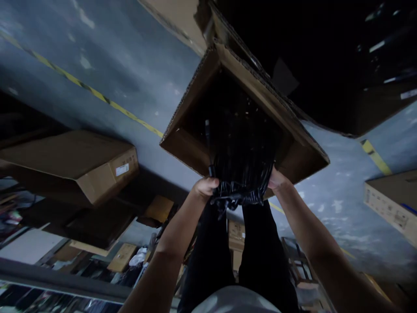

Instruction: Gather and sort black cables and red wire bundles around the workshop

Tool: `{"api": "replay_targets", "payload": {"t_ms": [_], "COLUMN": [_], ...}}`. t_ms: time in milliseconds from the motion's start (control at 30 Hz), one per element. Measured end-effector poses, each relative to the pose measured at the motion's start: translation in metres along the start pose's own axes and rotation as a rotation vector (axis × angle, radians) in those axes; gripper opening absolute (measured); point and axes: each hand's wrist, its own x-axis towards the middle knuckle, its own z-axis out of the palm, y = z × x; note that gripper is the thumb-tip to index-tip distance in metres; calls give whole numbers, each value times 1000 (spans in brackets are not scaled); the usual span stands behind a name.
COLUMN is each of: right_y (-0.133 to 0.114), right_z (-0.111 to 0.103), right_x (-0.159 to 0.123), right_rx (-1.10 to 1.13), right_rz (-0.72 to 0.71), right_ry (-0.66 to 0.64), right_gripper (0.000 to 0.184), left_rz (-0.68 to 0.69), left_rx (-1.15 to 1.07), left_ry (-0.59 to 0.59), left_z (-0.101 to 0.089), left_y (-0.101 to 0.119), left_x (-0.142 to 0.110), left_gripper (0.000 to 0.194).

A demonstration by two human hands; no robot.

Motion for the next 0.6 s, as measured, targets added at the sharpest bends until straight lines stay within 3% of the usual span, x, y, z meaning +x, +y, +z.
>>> {"api": "replay_targets", "payload": {"t_ms": [100,167,233,333,400,433,500,600], "right_y": [-20,-30,-35,-35,-32,-30,-26,-20], "right_z": [-13,-20,-21,-14,-5,0,10,20], "right_x": [35,70,112,177,212,223,231,218], "right_rx": [7,-19,-57,-135,-240,-297,-399,-565], "right_rz": [-118,-188,-215,-253,-281,-288,-268,-273], "right_ry": [181,272,325,415,536,598,683,717], "right_gripper": [44,46,54,60,70,75,78,74], "left_rz": [104,146,173,290,365,385,426,608], "left_rx": [201,341,481,688,763,777,785,857], "left_ry": [23,120,306,784,1052,1131,1210,1220], "left_z": [-9,-22,-42,-75,-90,-92,-87,-67], "left_y": [52,90,123,152,154,149,132,101], "left_x": [37,58,78,101,110,112,113,115], "left_gripper": [67,59,55,54,57,57,59,66]}}
